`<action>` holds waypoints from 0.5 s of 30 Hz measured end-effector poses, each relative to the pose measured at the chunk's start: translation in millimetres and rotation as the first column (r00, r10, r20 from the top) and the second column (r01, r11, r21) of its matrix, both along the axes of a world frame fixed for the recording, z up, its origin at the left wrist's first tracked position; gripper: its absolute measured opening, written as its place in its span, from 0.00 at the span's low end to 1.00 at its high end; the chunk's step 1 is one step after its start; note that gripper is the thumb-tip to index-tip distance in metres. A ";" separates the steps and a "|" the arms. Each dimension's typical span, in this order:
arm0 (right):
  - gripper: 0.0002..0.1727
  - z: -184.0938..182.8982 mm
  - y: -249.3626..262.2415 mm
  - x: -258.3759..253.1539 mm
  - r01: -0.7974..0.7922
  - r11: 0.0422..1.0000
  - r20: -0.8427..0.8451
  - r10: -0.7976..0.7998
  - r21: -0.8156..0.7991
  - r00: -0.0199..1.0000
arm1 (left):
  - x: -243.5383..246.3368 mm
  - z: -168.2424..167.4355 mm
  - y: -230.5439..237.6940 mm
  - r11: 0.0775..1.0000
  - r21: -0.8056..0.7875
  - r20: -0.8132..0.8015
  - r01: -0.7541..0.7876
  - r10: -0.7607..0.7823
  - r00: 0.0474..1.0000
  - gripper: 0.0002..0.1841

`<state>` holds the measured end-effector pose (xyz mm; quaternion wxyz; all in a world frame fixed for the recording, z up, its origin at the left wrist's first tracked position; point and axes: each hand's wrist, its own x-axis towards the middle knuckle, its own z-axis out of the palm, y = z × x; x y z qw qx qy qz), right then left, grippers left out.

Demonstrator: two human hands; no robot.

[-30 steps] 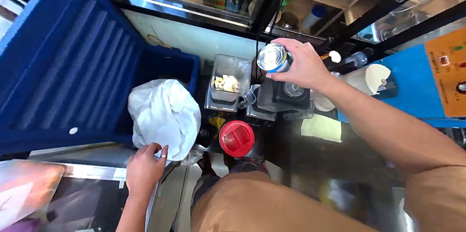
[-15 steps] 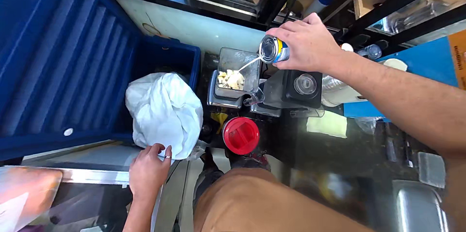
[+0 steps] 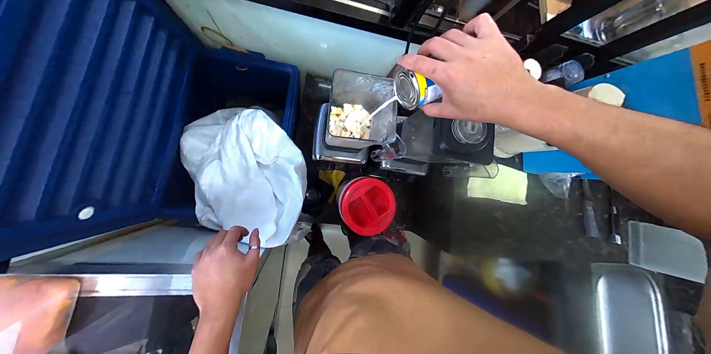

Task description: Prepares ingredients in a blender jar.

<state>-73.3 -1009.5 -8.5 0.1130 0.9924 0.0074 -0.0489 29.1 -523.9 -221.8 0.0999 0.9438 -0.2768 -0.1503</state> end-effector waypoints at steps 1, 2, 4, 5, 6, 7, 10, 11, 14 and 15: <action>0.42 -3.9 0.6 4.7 -0.004 1.000 0.010 0.004 0.007 1.000 | 0.0 0.0 0.6 1.000 0.003 0.005 0.001 -0.001 1.000 0.28; 0.42 -7.3 0.7 10.0 -0.007 1.000 0.022 0.007 0.010 1.000 | -0.1 -0.3 1.1 1.000 0.003 0.010 0.001 -0.001 1.000 0.28; 0.41 -10.3 -0.8 20.2 -0.005 1.000 0.037 0.004 0.011 0.999 | -0.2 -0.6 1.6 1.000 0.003 0.010 0.003 -0.003 1.000 0.28; 0.42 -9.5 -2.4 24.2 0.006 1.000 0.036 -0.006 0.012 0.999 | 0.1 -0.5 1.5 1.000 0.001 0.004 0.005 -0.005 1.000 0.27; 0.42 -8.2 -5.0 27.5 0.016 1.000 0.033 -0.017 0.008 0.999 | 0.1 -0.6 1.4 1.000 0.002 0.000 0.007 -0.007 1.000 0.27; 0.43 -6.6 -8.1 29.5 0.025 1.000 0.029 -0.025 0.003 0.999 | 0.2 -0.9 1.5 1.000 0.002 0.002 0.009 -0.009 1.000 0.27; 0.43 -1.3 -16.7 28.9 0.039 0.999 0.021 -0.039 -0.028 0.999 | 0.4 -2.1 1.6 1.000 0.005 0.007 0.013 -0.013 1.000 0.27; 0.43 0.8 -18.6 26.7 0.045 0.998 0.015 -0.044 -0.040 0.999 | 0.4 -2.6 1.5 1.000 0.006 0.005 0.012 -0.012 1.000 0.27; 0.43 6.3 -19.3 16.0 0.054 0.996 -0.021 -0.056 -0.075 0.998 | 0.5 -2.7 0.6 1.000 0.011 -0.002 0.007 -0.007 1.000 0.27; 0.43 8.0 -17.8 12.2 0.051 0.995 -0.036 -0.054 -0.083 0.998 | 0.4 -2.5 0.3 1.000 0.013 -0.003 0.006 -0.006 1.000 0.26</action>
